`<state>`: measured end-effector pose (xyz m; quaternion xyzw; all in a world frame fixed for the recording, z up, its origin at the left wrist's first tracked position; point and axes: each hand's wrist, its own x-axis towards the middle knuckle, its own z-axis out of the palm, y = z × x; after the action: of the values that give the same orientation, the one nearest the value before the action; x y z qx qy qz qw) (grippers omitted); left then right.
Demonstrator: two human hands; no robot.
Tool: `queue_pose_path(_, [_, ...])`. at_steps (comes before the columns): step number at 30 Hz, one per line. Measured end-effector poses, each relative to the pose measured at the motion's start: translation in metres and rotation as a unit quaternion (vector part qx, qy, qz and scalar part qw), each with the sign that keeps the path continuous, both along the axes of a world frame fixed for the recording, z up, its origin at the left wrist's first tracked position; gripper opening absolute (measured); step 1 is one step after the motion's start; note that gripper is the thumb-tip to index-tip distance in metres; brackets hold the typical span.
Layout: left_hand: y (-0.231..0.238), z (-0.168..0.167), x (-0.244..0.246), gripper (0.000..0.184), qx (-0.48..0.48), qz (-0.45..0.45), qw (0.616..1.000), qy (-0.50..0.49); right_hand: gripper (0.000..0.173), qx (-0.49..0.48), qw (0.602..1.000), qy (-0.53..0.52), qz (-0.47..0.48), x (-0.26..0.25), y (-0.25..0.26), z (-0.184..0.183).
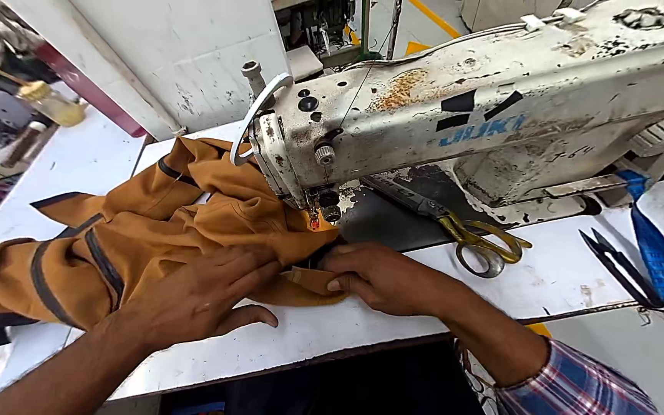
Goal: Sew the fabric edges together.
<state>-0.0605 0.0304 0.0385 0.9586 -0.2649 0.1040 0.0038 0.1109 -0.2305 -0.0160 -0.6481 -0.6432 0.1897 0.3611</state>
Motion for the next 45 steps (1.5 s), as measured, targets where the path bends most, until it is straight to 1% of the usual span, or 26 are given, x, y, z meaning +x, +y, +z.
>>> queue_pose_path(3, [0.008, -0.001, 0.011, 0.039, -0.043, 0.016, 0.998, 0.053, 0.019, 0.0, 0.991, 0.101, 0.092, 0.008, -0.009, -0.012])
queue_pose_path(5, [-0.001, 0.018, 0.01, 0.031, -0.09, 0.015, 0.994, 0.062, 0.02, -0.021, 0.982, 0.136, 0.131, 0.008, -0.012, -0.014])
queue_pose_path(7, [-0.041, 0.047, -0.007, 0.03, -0.129, -0.013, 0.984, 0.126, 0.025, -0.054, 0.979, 0.14, 0.135, 0.006, -0.014, -0.012])
queue_pose_path(9, [-0.091, 0.069, -0.027, 0.028, -0.167, -0.045, 0.952, 0.252, 0.045, -0.106, 0.979, 0.123, 0.121, 0.003, -0.015, -0.004])
queue_pose_path(11, [-0.116, 0.072, -0.04, 0.028, -0.127, 0.02, 0.941, 0.313, 0.067, -0.134, 0.986, 0.084, 0.061, -0.007, -0.009, 0.006])
queue_pose_path(13, [-0.098, 0.056, -0.046, 0.025, -0.022, 0.192, 0.947, 0.256, 0.079, -0.166, 0.985, 0.018, -0.034, -0.025, 0.003, 0.024])
queue_pose_path(16, [-0.025, 0.033, -0.037, 0.02, 0.054, 0.404, 0.896, 0.178, 0.072, -0.207, 0.964, -0.067, -0.15, -0.056, 0.024, 0.052])
queue_pose_path(19, [0.027, 0.021, -0.027, 0.043, 0.026, 0.478, 0.85, 0.221, 0.052, -0.222, 0.948, -0.099, -0.207, -0.075, 0.046, 0.061])
queue_pose_path(21, [0.047, 0.015, -0.018, 0.06, 0.002, 0.498, 0.823, 0.274, 0.026, -0.188, 0.95, -0.122, -0.217, -0.078, 0.057, 0.055])
queue_pose_path(22, [0.055, 0.012, -0.011, 0.062, -0.006, 0.497, 0.817, 0.292, 0.021, -0.166, 0.962, -0.108, -0.187, -0.076, 0.056, 0.054])
queue_pose_path(24, [0.073, 0.005, 0.004, 0.051, -0.003, 0.465, 0.827, 0.316, 0.024, -0.1, 0.994, -0.012, -0.042, -0.063, 0.039, 0.054])
queue_pose_path(26, [0.09, -0.007, 0.009, 0.04, 0.016, 0.412, 0.863, 0.293, 0.025, 0.026, 0.987, 0.111, 0.112, -0.055, 0.011, 0.048])
queue_pose_path(27, [0.09, -0.009, 0.01, 0.037, 0.034, 0.422, 0.86, 0.284, 0.021, 0.048, 0.974, 0.138, 0.175, -0.05, -0.003, 0.044])
queue_pose_path(28, [0.074, 0.001, 0.017, 0.039, 0.047, 0.468, 0.829, 0.303, 0.022, 0.033, 0.967, 0.142, 0.21, -0.045, -0.015, 0.038])
queue_pose_path(29, [0.045, 0.02, 0.032, 0.042, 0.048, 0.55, 0.756, 0.351, 0.022, 0.005, 0.967, 0.13, 0.218, -0.041, -0.025, 0.03])
queue_pose_path(30, [0.028, 0.036, 0.043, 0.043, 0.046, 0.596, 0.709, 0.375, 0.022, -0.02, 0.973, 0.106, 0.206, -0.039, -0.032, 0.021])
queue_pose_path(31, [0.028, 0.046, 0.045, 0.039, 0.058, 0.595, 0.716, 0.361, 0.023, -0.036, 0.98, 0.073, 0.182, -0.039, -0.038, 0.013])
queue_pose_path(33, [0.052, 0.059, 0.025, 0.024, 0.097, 0.533, 0.795, 0.273, 0.039, -0.042, 0.991, 0.0, 0.131, -0.039, -0.048, 0.002])
queue_pose_path(34, [0.052, 0.073, 0.009, 0.023, 0.074, 0.531, 0.813, 0.225, 0.048, -0.043, 0.992, -0.034, 0.11, -0.039, -0.05, -0.001])
queue_pose_path(36, [0.012, 0.107, -0.02, 0.031, -0.03, 0.546, 0.826, 0.135, 0.055, -0.058, 0.991, -0.087, 0.079, -0.036, -0.053, -0.002])
queue_pose_path(37, [-0.018, 0.115, -0.031, 0.031, -0.103, 0.509, 0.85, 0.091, 0.053, -0.074, 0.991, -0.083, 0.077, -0.034, -0.053, -0.001])
queue_pose_path(38, [-0.047, 0.116, -0.038, 0.03, -0.168, 0.43, 0.884, 0.077, 0.054, -0.091, 0.99, -0.064, 0.086, -0.031, -0.053, 0.003])
queue_pose_path(40, [-0.097, 0.094, -0.034, 0.034, -0.25, 0.26, 0.922, 0.136, 0.069, -0.118, 0.986, 0.012, 0.119, -0.025, -0.054, 0.012])
queue_pose_path(41, [-0.113, 0.075, -0.026, 0.046, -0.213, 0.221, 0.94, 0.147, 0.075, -0.117, 0.984, 0.054, 0.124, -0.021, -0.055, 0.017])
queue_pose_path(43, [-0.108, 0.025, -0.009, 0.061, -0.086, 0.213, 0.972, 0.049, 0.072, -0.074, 0.986, 0.105, 0.106, -0.013, -0.057, 0.021])
queue_pose_path(45, [-0.082, 0.0, 0.007, 0.073, -0.026, 0.239, 0.97, -0.018, 0.061, -0.037, 0.993, 0.087, 0.068, -0.007, -0.052, 0.021])
